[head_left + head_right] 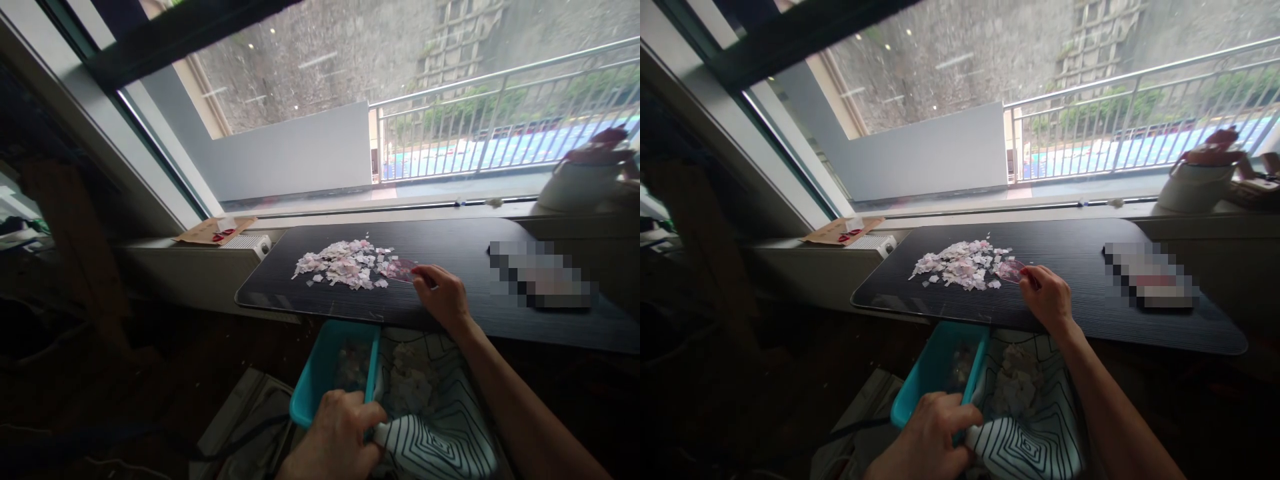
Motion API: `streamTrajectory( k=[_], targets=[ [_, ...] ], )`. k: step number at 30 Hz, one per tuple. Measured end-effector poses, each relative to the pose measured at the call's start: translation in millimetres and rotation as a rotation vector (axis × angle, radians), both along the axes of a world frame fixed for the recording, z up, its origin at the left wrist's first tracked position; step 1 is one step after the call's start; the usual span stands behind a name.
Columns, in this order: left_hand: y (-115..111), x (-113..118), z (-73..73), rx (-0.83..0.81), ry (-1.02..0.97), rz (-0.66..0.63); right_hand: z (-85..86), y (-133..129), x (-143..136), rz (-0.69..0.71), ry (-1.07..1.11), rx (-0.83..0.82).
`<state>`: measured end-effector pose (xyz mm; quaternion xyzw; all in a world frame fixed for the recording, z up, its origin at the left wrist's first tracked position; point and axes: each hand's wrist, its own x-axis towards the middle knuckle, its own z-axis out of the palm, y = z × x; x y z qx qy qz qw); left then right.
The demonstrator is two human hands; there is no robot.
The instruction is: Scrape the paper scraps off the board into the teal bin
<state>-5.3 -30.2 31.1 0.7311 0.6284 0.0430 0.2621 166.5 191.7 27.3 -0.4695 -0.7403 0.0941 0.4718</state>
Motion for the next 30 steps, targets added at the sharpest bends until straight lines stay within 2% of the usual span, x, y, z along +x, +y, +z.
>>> streamTrajectory(
  k=[4, 7, 10, 13, 19, 26, 30],
  targets=[
    [0.6, -0.9, -0.1, 0.006, -0.003, -0.001, 0.2, -0.1, 1.2, 0.102, -0.009, -0.071],
    [0.8, -1.2, -0.9, 0.016, -0.008, 0.005, 1.1, -0.3, 3.1, 0.127, 0.09, -0.15],
    [1.3, -0.9, -0.9, 0.027, -0.01, 0.005, 1.8, -0.1, 4.2, 0.125, 0.153, -0.188],
    [1.9, 0.0, 0.5, 0.036, -0.002, 0.006, 2.7, 0.2, 3.5, 0.109, 0.107, -0.194],
    [3.3, 0.7, 2.9, 0.011, 0.018, -0.005, 4.6, 0.0, 1.9, -0.036, 0.077, -0.177],
    [2.5, 0.0, -0.6, 0.052, 0.017, -0.006, 5.8, -1.5, 2.6, 0.076, 0.087, -0.219],
    [2.6, 0.4, 1.2, 0.029, 0.032, -0.005, 4.6, -0.2, 3.3, 0.062, 0.132, -0.204]
  ],
)
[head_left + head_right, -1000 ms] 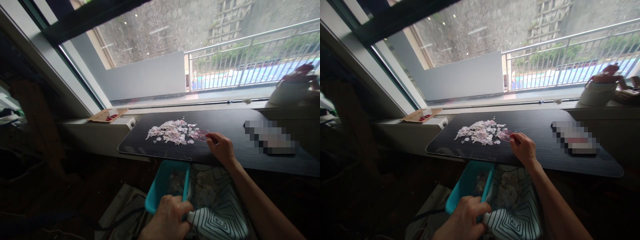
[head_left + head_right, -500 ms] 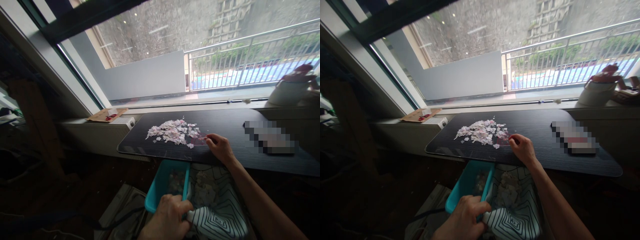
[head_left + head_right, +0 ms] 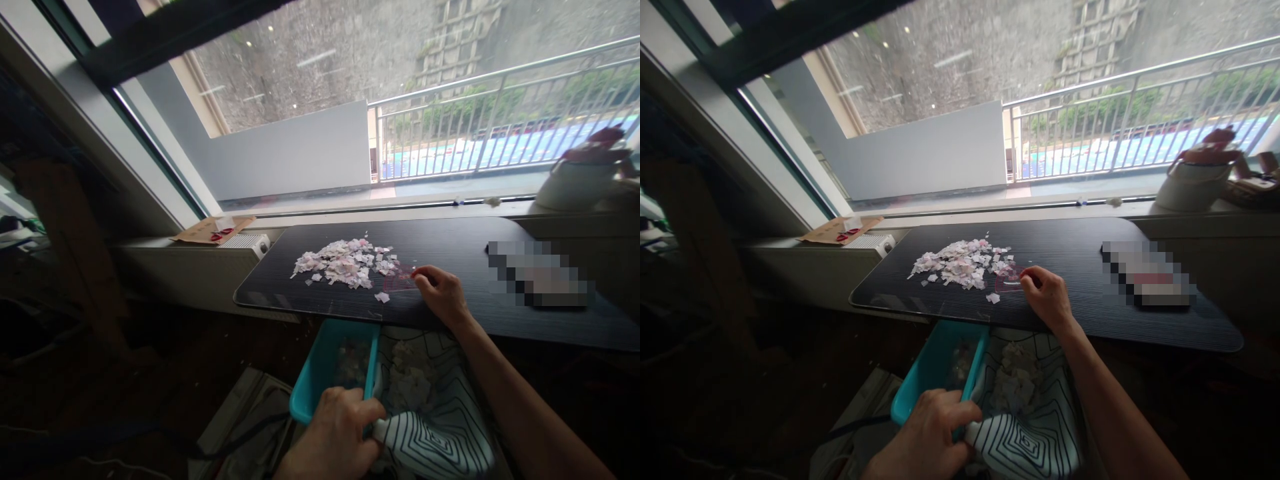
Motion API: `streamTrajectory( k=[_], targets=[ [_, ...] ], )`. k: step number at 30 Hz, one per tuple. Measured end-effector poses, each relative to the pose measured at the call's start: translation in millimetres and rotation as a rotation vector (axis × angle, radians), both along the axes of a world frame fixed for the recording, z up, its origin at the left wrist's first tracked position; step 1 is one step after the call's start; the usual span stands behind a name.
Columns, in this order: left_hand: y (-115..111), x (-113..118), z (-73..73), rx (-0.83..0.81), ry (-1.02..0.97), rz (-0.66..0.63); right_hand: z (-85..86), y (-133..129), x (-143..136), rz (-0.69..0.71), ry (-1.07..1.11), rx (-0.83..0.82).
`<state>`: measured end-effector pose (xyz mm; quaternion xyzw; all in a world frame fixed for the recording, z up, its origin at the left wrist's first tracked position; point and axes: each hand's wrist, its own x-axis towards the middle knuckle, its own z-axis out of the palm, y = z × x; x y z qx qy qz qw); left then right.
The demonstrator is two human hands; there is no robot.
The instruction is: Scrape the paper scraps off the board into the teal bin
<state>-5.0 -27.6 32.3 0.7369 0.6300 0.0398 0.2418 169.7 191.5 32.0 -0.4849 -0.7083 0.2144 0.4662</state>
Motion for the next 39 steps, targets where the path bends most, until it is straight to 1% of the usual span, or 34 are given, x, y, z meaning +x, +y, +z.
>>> streamTrajectory(
  k=[4, 6, 10, 11, 14, 18, 21, 22, 25, 26, 29, 33, 37, 39],
  targets=[
    [0.4, -0.3, 0.3, 0.001, -0.019, -0.003, -1.6, 1.5, -0.1, -0.033, -0.046, 0.001],
    [0.2, -0.4, -0.7, 0.014, -0.023, -0.003, -2.1, 1.6, -0.3, -0.046, -0.034, 0.003],
    [-0.3, -0.1, -1.5, 0.036, -0.022, 0.003, -2.7, 1.3, -0.8, 0.065, -0.02, 0.003],
    [-0.3, 0.0, -1.3, 0.036, -0.023, 0.003, -2.7, 1.2, -0.8, 0.063, -0.03, -0.001],
    [-0.1, 0.0, -0.2, 0.023, -0.033, -0.006, -2.6, 1.2, -0.7, -0.007, -0.031, 0.006],
    [-0.3, -0.5, -0.3, 0.024, -0.033, -0.008, -1.7, 0.9, -0.5, 0.033, -0.034, 0.008],
    [-0.2, -0.9, -1.5, 0.024, -0.043, -0.009, -1.0, 0.5, -0.6, -0.029, -0.041, -0.005],
    [-0.1, -0.9, -2.0, 0.024, -0.044, -0.009, -1.0, 0.4, -0.6, -0.026, -0.027, -0.002],
    [0.2, -0.6, -3.3, 0.024, -0.039, -0.009, -1.8, 0.7, -0.8, 0.05, -0.018, 0.005],
    [0.1, -0.5, -3.6, 0.025, -0.037, -0.006, -2.2, 0.8, -0.8, 0.04, -0.028, 0.003],
    [-0.7, -0.3, -4.0, 0.029, -0.027, 0.0, -3.3, 1.3, -0.7, -0.053, -0.026, 0.002],
    [-1.5, -0.3, -3.2, 0.029, -0.028, -0.005, -3.9, 1.5, -0.7, 0.037, -0.017, 0.013],
    [-1.4, -0.3, -3.6, 0.036, -0.028, -0.005, -2.5, 1.0, -0.3, -0.072, -0.02, -0.006],
    [-1.6, -0.6, -4.6, 0.041, -0.025, -0.003, -1.4, 0.7, 0.4, -0.077, -0.018, -0.016]
  ],
)
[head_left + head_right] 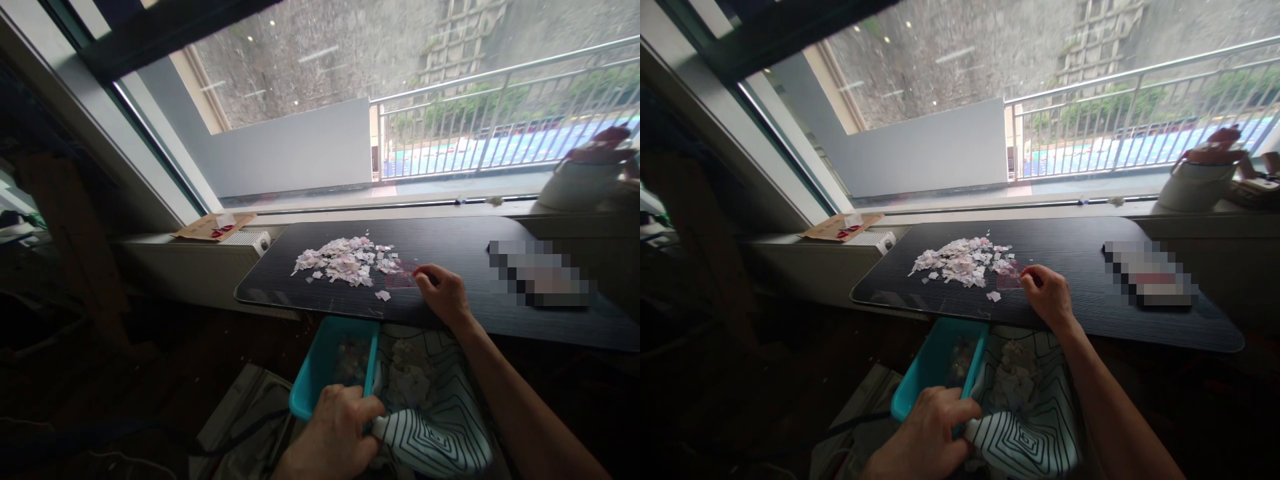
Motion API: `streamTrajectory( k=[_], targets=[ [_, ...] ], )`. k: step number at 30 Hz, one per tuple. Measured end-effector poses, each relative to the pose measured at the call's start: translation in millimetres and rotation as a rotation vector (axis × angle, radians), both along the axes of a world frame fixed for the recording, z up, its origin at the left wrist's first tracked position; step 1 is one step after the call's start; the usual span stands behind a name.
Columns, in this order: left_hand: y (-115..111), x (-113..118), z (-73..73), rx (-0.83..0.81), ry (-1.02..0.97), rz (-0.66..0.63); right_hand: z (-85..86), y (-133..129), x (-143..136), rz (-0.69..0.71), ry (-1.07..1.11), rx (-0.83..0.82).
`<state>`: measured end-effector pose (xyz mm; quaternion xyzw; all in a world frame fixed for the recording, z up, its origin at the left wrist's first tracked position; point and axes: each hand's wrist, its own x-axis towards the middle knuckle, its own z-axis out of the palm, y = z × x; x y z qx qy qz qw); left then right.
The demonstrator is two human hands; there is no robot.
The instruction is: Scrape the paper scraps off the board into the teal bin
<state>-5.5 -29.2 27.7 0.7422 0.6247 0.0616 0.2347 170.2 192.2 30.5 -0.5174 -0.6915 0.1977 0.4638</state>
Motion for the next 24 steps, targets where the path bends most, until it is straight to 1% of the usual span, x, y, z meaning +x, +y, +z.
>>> streamTrajectory(
  k=[4, 5, 7, 9, 10, 12, 16, 17, 18, 21, 22, 24],
  targets=[
    [-0.5, -0.5, -1.7, 0.004, 0.009, 0.001, 1.3, 0.0, 1.6, -0.086, -0.056, -0.048],
    [-0.5, -0.6, -1.8, 0.004, 0.011, 0.001, 1.1, 0.2, 1.7, -0.06, -0.072, -0.062],
    [-0.4, -0.5, -1.7, 0.001, 0.011, 0.004, 0.2, 0.8, 1.8, 0.074, -0.077, -0.08],
    [-0.1, -0.2, -1.3, -0.003, 0.01, 0.006, -1.4, 1.5, 1.8, 0.2, -0.02, -0.091],
    [0.0, -0.1, -1.1, -0.006, 0.011, 0.007, -2.1, 2.0, 1.8, 0.224, 0.018, -0.096],
    [0.0, 0.3, -0.8, -0.011, 0.015, 0.01, -3.1, 2.7, 2.1, 0.178, 0.061, -0.103],
    [-0.7, 0.8, -1.2, -0.006, 0.02, 0.007, -1.9, 3.3, 2.4, -0.02, -0.011, -0.095],
    [-0.8, 0.8, -1.5, -0.001, 0.024, 0.008, -1.4, 3.3, 2.5, -0.024, -0.02, -0.097],
    [-1.0, 0.7, -1.7, 0.002, 0.03, 0.007, -1.1, 3.3, 2.5, 0.008, -0.019, -0.102],
    [-1.0, 0.5, -2.5, 0.003, 0.037, 0.005, -1.5, 4.0, 2.9, 0.15, 0.047, -0.131],
    [-1.0, 0.5, -2.6, 0.001, 0.035, 0.004, -1.9, 4.4, 3.1, 0.16, 0.077, -0.142],
    [-1.0, 0.5, -2.7, 0.001, 0.03, 0.004, -2.7, 5.3, 3.4, 0.107, 0.098, -0.156]
  ],
)
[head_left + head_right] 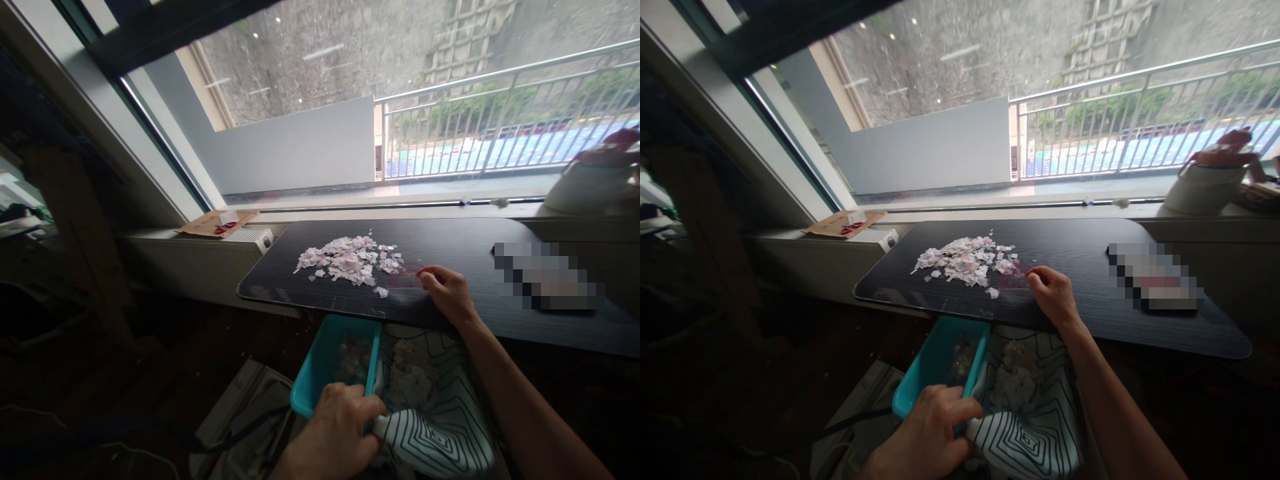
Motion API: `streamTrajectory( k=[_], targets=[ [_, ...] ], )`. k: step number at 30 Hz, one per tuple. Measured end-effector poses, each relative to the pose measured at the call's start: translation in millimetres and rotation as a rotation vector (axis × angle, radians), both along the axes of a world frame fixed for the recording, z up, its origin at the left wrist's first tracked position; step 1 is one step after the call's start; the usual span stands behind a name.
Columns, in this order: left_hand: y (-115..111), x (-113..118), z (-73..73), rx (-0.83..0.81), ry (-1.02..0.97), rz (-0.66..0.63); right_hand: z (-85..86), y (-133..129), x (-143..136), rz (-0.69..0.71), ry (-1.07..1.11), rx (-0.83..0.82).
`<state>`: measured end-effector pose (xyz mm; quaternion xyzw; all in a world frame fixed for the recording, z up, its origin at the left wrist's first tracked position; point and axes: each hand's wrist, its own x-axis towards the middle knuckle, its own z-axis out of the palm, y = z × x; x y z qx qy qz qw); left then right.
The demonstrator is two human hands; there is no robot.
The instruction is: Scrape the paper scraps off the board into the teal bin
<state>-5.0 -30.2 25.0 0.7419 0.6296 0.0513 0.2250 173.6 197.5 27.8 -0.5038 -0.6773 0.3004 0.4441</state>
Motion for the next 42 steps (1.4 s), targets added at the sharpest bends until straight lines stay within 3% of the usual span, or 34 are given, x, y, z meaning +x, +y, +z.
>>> streamTrajectory(
  k=[3, 9, 14, 20, 24, 29, 33, 38, 42],
  targets=[
    [-0.3, 0.0, 0.1, 0.001, -0.008, -0.002, -0.2, 0.1, -0.3, -0.055, -0.064, 0.002],
    [-1.0, -0.3, -0.2, 0.009, 0.003, -0.01, 2.3, -4.1, -2.6, 0.234, 0.104, -0.047],
    [-0.5, 0.0, 1.4, 0.002, -0.015, -0.016, 1.9, -4.2, -2.4, 0.11, 0.037, -0.02],
    [-0.2, 1.5, 3.8, -0.012, -0.003, -0.001, 3.7, -7.5, -2.7, 0.265, 0.068, -0.004],
    [-0.9, 2.3, 2.8, -0.016, -0.007, -0.001, 2.7, -6.2, -3.4, 0.238, 0.023, 0.009],
    [-0.5, 1.6, 1.5, -0.005, -0.002, -0.001, -0.6, -2.9, -2.6, 0.104, -0.069, 0.042],
    [-0.3, 0.7, 1.3, -0.003, -0.007, -0.002, -0.8, -2.9, -2.3, 0.129, -0.055, 0.059],
    [0.2, 1.3, 1.5, 0.0, -0.012, -0.01, -1.9, -1.8, -1.6, -0.022, -0.053, 0.087],
    [0.2, 1.1, 0.9, -0.001, 0.001, -0.009, -0.3, -4.8, -1.8, 0.085, -0.042, 0.08]
  ],
)
